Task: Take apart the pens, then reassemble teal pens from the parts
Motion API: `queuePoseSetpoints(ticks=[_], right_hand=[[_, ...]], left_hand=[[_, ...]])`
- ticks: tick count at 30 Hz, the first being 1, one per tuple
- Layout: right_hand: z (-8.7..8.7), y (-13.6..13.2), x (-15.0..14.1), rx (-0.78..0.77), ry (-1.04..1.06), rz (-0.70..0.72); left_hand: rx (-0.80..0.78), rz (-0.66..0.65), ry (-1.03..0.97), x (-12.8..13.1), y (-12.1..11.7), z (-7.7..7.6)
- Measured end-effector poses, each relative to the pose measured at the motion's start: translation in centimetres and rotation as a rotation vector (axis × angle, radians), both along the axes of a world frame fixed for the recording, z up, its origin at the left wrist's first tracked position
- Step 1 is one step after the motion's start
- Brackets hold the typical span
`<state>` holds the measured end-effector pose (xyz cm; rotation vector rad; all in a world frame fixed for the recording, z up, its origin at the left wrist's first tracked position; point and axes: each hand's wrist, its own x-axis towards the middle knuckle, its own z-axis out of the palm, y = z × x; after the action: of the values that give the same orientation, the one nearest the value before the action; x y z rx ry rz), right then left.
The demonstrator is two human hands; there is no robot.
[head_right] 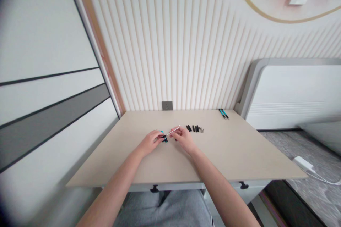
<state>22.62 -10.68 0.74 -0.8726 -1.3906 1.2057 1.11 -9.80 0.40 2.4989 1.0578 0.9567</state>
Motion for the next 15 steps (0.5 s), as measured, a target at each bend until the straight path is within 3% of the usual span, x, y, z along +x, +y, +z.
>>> queuePoseSetpoints(ticks=[7, 15], right_hand=[[-0.19, 0.06, -0.06, 0.059, -0.091, -0.023], [-0.05, 0.08, 0.28, 0.031, -0.154, -0.017]], left_hand=[[0.025, 0.044, -0.008, -0.19, 0.23, 0.11], [0.018, 0.002, -0.011, -0.37, 0.29, 0.07]])
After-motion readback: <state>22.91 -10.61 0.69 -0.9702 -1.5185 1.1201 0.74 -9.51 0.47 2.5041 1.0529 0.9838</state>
